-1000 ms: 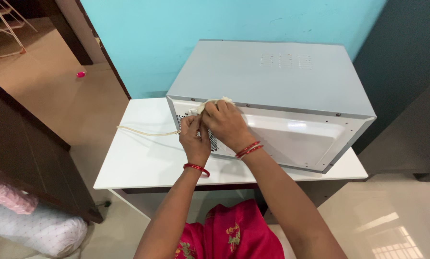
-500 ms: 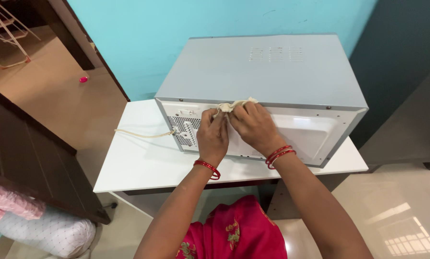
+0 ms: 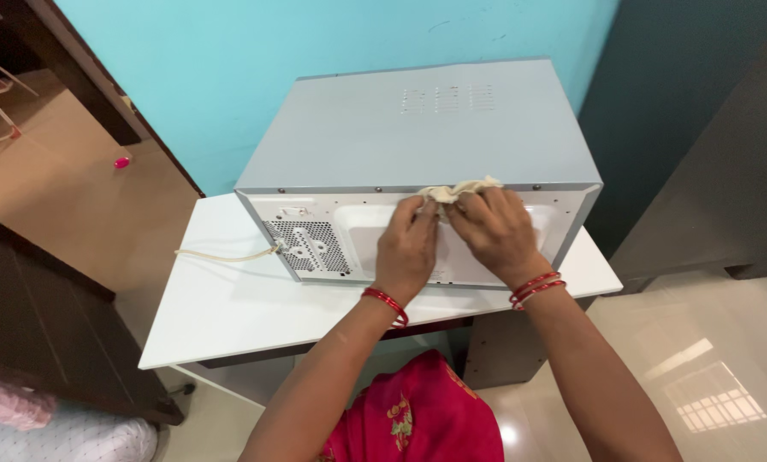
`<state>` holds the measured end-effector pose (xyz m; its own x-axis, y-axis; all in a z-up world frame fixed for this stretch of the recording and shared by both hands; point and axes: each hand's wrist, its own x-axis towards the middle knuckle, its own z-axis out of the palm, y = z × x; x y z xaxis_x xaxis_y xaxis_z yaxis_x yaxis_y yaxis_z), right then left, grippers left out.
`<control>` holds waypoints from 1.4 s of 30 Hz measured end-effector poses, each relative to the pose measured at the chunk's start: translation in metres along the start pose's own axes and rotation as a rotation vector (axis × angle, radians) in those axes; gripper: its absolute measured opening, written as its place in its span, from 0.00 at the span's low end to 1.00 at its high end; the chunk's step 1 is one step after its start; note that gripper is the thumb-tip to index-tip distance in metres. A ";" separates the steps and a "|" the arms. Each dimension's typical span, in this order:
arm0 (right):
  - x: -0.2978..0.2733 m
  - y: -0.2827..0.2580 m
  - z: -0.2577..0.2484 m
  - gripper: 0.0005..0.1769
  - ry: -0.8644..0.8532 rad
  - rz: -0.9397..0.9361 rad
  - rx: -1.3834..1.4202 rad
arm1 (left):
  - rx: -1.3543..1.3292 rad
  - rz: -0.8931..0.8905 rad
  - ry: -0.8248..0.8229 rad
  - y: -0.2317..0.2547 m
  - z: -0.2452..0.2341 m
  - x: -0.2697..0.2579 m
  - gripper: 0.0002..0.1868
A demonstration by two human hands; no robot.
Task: The person wipes the exterior surfaces of a microwave oven using a cloth. They clean the top, front, sides, and back of the appliance, which is placed on a white table.
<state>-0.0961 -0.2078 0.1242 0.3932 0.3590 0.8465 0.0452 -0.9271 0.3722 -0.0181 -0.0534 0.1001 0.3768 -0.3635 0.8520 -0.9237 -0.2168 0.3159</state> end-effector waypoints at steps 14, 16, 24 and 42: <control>-0.057 0.055 -0.047 0.02 0.037 0.138 -0.212 | -0.101 0.209 -0.153 0.065 0.057 0.008 0.21; -0.067 0.061 -0.049 0.00 0.054 0.191 -0.213 | -0.122 0.207 -0.186 0.075 0.063 0.009 0.23; -0.102 0.060 -0.032 0.03 0.145 0.461 -0.036 | -0.077 0.204 -0.197 0.095 0.085 0.002 0.24; -0.171 0.038 0.001 0.06 0.209 0.675 0.112 | 0.219 0.361 -0.168 0.099 0.097 -0.034 0.22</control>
<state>-0.1608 -0.3038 -0.0064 0.1853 -0.2939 0.9377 -0.0475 -0.9558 -0.2902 -0.1154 -0.1504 0.0613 0.0559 -0.5888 0.8063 -0.9682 -0.2294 -0.1004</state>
